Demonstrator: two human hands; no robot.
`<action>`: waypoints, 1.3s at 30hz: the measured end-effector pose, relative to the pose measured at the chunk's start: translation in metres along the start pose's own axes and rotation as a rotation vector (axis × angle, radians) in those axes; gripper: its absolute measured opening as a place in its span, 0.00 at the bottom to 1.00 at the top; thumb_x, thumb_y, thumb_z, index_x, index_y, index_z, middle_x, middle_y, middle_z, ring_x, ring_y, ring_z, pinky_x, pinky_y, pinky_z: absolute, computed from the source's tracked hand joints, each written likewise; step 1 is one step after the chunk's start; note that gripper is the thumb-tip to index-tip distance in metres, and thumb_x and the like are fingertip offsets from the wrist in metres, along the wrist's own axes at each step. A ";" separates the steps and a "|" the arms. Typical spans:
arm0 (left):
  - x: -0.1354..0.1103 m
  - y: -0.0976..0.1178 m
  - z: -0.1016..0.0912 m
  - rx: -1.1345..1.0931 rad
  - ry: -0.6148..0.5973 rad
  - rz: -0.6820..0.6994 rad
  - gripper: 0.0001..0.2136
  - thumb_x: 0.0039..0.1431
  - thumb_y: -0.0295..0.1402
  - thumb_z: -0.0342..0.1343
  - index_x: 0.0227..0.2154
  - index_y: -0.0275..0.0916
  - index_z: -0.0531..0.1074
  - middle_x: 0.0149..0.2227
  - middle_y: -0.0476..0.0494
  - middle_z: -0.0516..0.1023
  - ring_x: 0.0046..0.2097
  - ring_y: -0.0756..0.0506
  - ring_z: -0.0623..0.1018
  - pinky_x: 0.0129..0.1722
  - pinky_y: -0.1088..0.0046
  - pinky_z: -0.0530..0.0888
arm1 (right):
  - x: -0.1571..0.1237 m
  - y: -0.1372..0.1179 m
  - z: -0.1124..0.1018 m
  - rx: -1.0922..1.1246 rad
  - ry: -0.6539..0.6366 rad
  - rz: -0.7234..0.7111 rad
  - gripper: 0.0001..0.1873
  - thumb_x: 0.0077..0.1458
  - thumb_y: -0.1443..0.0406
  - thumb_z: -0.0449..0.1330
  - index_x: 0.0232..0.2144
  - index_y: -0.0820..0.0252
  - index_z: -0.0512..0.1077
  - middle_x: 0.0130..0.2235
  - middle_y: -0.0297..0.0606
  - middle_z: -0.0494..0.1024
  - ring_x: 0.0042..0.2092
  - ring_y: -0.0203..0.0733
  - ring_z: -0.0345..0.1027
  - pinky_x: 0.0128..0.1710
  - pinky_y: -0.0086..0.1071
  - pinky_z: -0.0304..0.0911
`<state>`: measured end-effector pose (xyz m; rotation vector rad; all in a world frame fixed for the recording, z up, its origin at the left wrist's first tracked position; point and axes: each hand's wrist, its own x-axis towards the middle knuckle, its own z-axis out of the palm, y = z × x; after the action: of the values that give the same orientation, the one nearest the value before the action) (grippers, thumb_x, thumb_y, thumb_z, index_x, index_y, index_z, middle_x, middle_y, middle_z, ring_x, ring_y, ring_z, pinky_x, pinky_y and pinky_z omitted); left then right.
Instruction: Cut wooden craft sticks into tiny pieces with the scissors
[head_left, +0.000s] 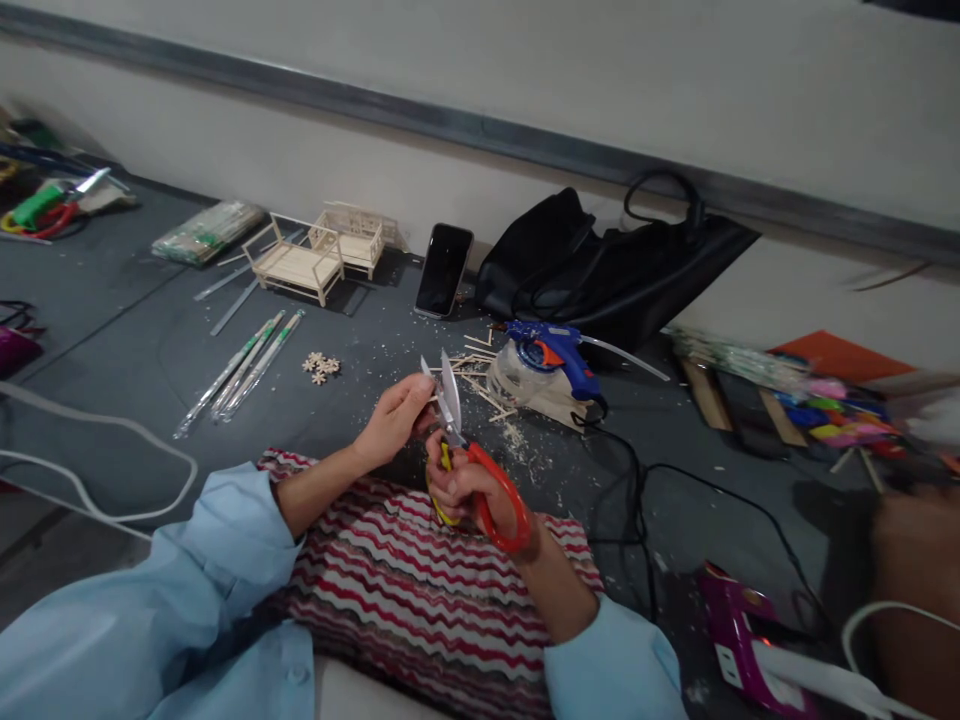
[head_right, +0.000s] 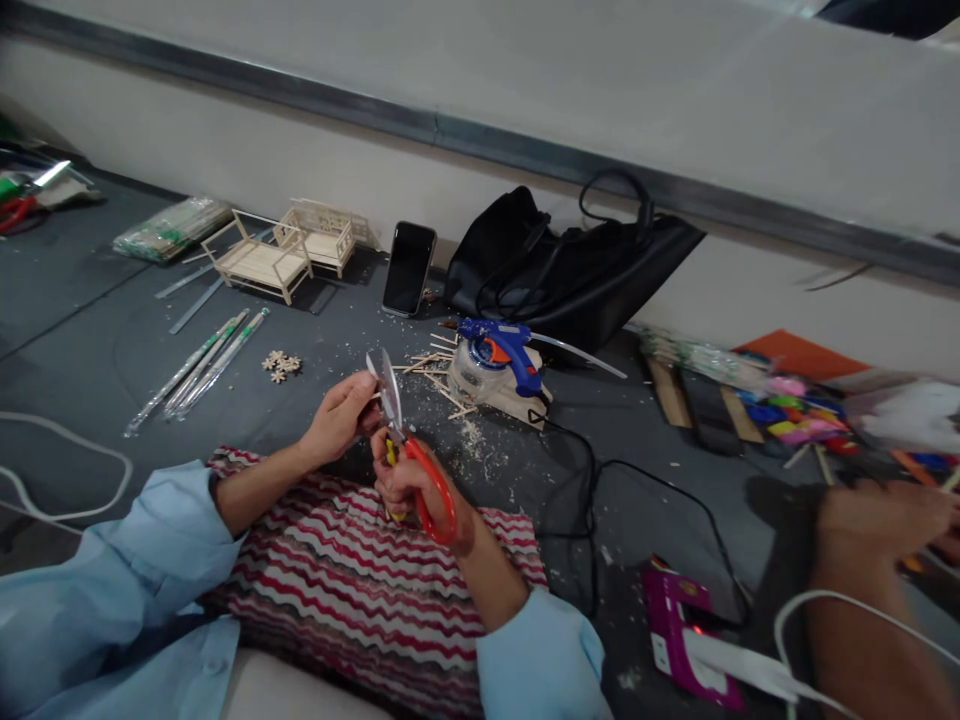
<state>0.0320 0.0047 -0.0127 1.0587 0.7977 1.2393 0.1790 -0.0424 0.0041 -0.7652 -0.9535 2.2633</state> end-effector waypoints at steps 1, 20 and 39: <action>0.001 0.002 -0.001 -0.016 -0.033 -0.028 0.19 0.57 0.52 0.53 0.28 0.38 0.63 0.17 0.58 0.55 0.18 0.56 0.56 0.17 0.80 0.54 | 0.000 0.000 -0.002 0.041 -0.029 0.008 0.16 0.38 0.68 0.56 0.33 0.54 0.60 0.21 0.20 0.51 0.19 0.26 0.36 0.17 0.22 0.36; 0.010 0.017 -0.017 -0.153 -0.039 -0.394 0.11 0.46 0.35 0.62 0.26 0.38 0.66 0.14 0.62 0.49 0.15 0.59 0.48 0.14 0.83 0.46 | 0.003 0.000 -0.010 0.171 -0.228 0.114 0.19 0.45 0.65 0.52 0.43 0.54 0.58 0.25 0.26 0.61 0.25 0.31 0.54 0.26 0.39 0.72; 0.016 0.024 -0.025 0.086 0.188 -0.006 0.04 0.53 0.30 0.52 0.32 0.39 0.64 0.20 0.58 0.57 0.19 0.56 0.56 0.18 0.82 0.54 | 0.001 -0.003 -0.012 -0.419 0.423 -0.496 0.16 0.46 0.65 0.57 0.41 0.54 0.64 0.24 0.23 0.61 0.21 0.30 0.55 0.21 0.25 0.55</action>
<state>0.0039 0.0250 0.0022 1.0174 1.0051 1.3223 0.1874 -0.0349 -0.0003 -1.0003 -1.2517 1.4213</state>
